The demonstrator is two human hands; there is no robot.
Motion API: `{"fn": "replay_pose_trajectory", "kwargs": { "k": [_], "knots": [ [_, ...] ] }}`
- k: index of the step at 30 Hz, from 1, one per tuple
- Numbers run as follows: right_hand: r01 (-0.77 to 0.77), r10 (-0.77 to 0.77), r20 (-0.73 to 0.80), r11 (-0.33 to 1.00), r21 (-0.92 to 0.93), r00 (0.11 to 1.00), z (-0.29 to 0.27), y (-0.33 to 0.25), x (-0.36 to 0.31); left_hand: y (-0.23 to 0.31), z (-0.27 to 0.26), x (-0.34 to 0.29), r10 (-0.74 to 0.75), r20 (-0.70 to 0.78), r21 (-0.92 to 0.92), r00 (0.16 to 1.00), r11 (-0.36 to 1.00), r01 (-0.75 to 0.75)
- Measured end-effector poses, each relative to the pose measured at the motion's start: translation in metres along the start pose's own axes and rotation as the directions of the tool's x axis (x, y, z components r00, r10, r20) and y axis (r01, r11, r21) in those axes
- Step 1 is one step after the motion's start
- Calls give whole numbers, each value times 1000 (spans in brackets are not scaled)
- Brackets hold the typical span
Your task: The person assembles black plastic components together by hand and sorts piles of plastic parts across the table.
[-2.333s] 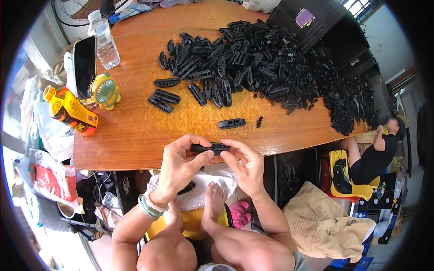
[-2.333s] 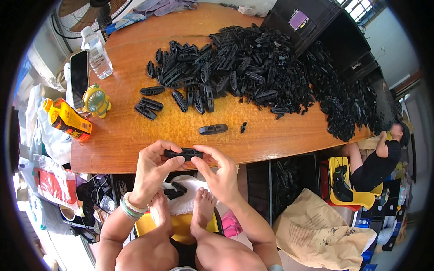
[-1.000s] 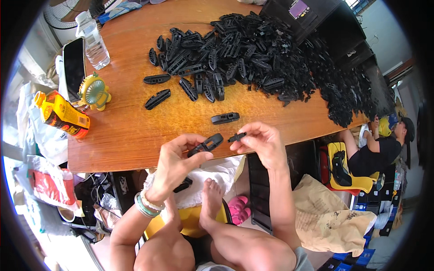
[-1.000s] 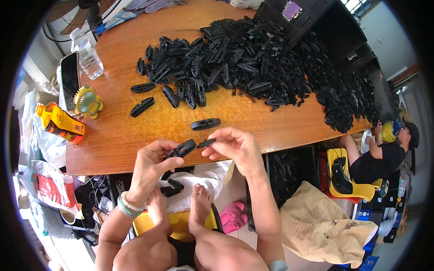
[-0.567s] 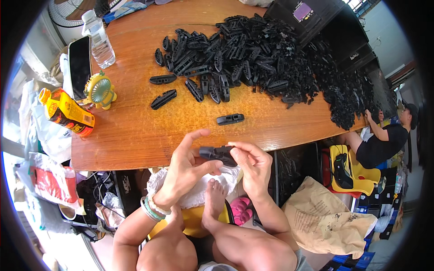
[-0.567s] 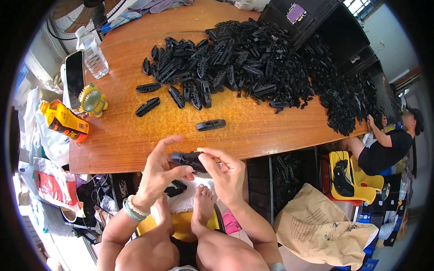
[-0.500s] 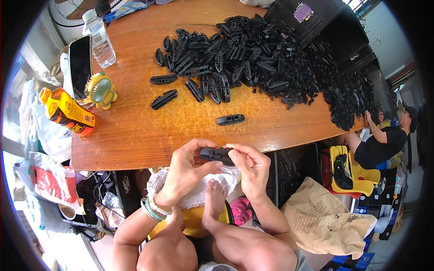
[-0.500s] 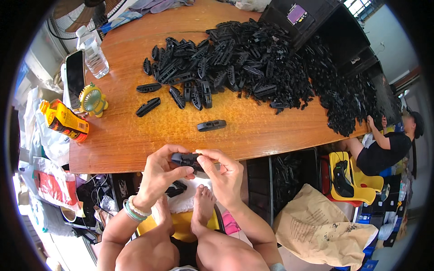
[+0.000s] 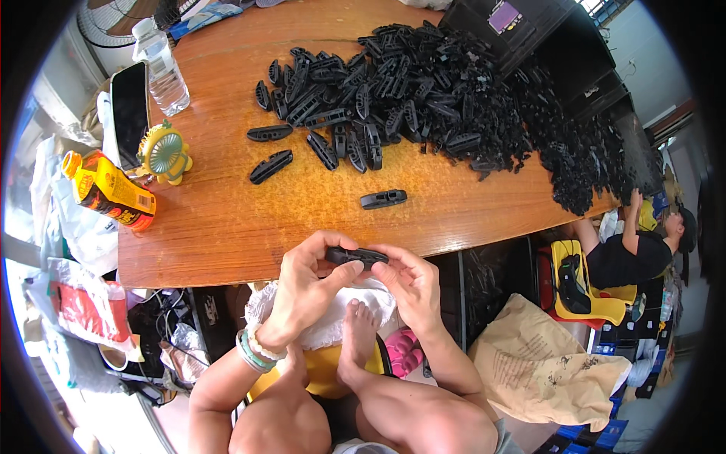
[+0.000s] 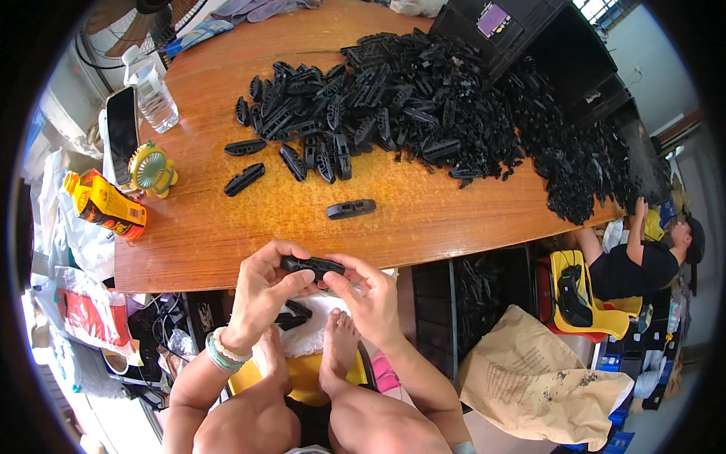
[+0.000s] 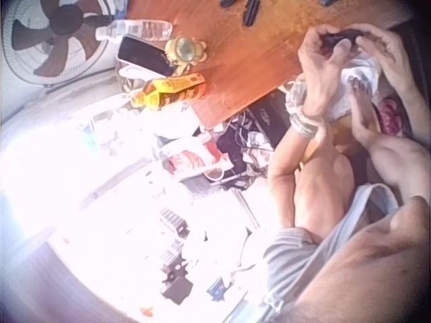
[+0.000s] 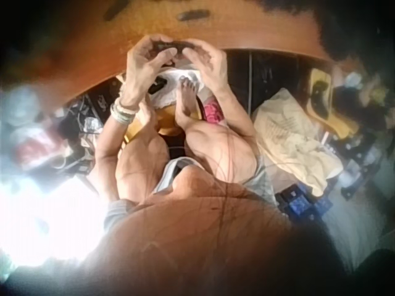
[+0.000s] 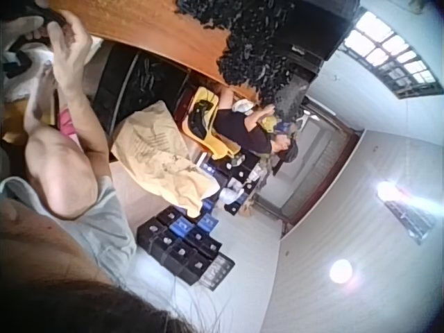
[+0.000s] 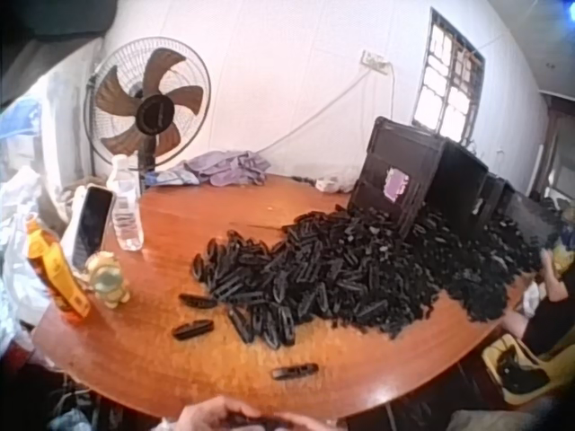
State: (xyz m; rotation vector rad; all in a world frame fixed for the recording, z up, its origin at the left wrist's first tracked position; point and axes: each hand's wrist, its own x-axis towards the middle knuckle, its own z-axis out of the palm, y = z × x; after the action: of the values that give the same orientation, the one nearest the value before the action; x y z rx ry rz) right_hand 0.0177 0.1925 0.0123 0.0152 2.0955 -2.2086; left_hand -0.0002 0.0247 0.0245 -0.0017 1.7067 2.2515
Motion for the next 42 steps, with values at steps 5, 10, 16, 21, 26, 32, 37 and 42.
{"fn": "replay_pose_trajectory", "kwargs": {
  "k": [5, 10, 16, 21, 26, 32, 37, 42],
  "knots": [
    [11, -11, -20, 1000, 4, 1000, -5, 5, -1, -2, 6, 2, -45, 16, 23, 999, 999, 44],
    [-271, 341, 314, 931, -245, 886, -66, 2, 0, 2, -6, 20, 114, 195, 647, 974, 732, -215],
    [-205, 295, 267, 925, -319, 918, -64, 3, 4, -9, 4, 83, 506, 288, 825, 813, 300, -479],
    [277, -439, -138, 748, -603, 888, -76, 5, 103, -25, 15, 101, 508, 300, 889, 808, 160, -430],
    [30, -604, -126, 241, -970, 787, -84, 3, 172, -12, 13, 64, 491, 179, 807, 853, 423, -413],
    [299, -700, -87, 409, -862, 709, -81, 23, 139, -14, -13, 36, 236, -66, 337, 970, 920, -201],
    [596, -803, 63, 384, -705, 592, -40, -3, 72, -8, -13, 27, 171, -74, 211, 983, 966, -152],
    [655, -684, 143, 584, -481, 715, -13, -23, 39, 4, -5, 18, 58, -10, 109, 998, 992, -57]
  ]
}}
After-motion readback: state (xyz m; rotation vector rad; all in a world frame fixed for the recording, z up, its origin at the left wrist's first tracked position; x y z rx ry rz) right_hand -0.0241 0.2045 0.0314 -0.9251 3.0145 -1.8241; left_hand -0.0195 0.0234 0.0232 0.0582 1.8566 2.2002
